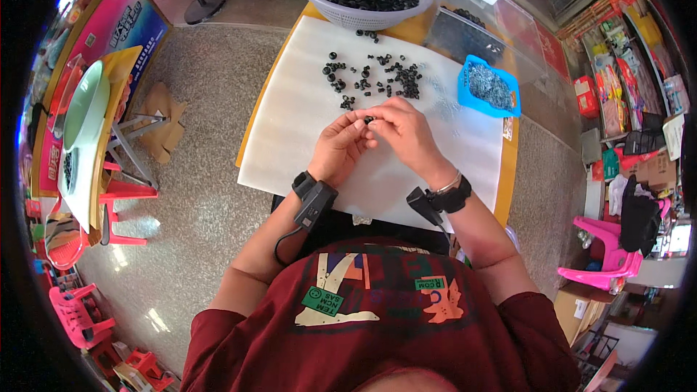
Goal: Manually assembling small black plastic components by pressing pieces together at a table.
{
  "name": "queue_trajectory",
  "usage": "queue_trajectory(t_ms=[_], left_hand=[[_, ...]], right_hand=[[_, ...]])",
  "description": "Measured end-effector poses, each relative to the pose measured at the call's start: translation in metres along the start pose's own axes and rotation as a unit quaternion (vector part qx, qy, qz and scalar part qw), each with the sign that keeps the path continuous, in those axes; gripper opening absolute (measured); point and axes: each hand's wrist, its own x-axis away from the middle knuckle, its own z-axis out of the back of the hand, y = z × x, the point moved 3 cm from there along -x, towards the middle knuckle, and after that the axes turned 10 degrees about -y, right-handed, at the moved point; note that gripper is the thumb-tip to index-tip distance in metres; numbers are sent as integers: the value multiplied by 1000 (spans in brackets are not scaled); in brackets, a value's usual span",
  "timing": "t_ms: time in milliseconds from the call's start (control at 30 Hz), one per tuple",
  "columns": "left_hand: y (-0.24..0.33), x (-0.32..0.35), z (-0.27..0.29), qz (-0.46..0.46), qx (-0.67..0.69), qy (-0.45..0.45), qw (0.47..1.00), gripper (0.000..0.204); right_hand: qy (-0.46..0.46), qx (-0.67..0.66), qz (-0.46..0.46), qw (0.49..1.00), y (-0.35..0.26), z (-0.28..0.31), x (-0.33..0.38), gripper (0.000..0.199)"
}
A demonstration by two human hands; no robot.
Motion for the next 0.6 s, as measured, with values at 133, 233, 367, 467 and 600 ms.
queue_trajectory(t_ms=[133,233,367,467,600], left_hand=[[-3,0,5,24,-48,-18,998,26],[0,5,2,31,-49,-8,998,24],[0,6,4,25,-38,-15,999,22],[0,4,-4,33,-48,-9,998,23],[-2,1,-4,37,-53,-10,998,23]], right_hand=[[50,117,62,990,-2,-10,14,21],[83,114,39,989,-5,-11,27,20],[114,149,-16,982,17,12,63,12],[201,166,-121,958,59,38,100,7],[240,197,-211,927,85,70,123,5]])
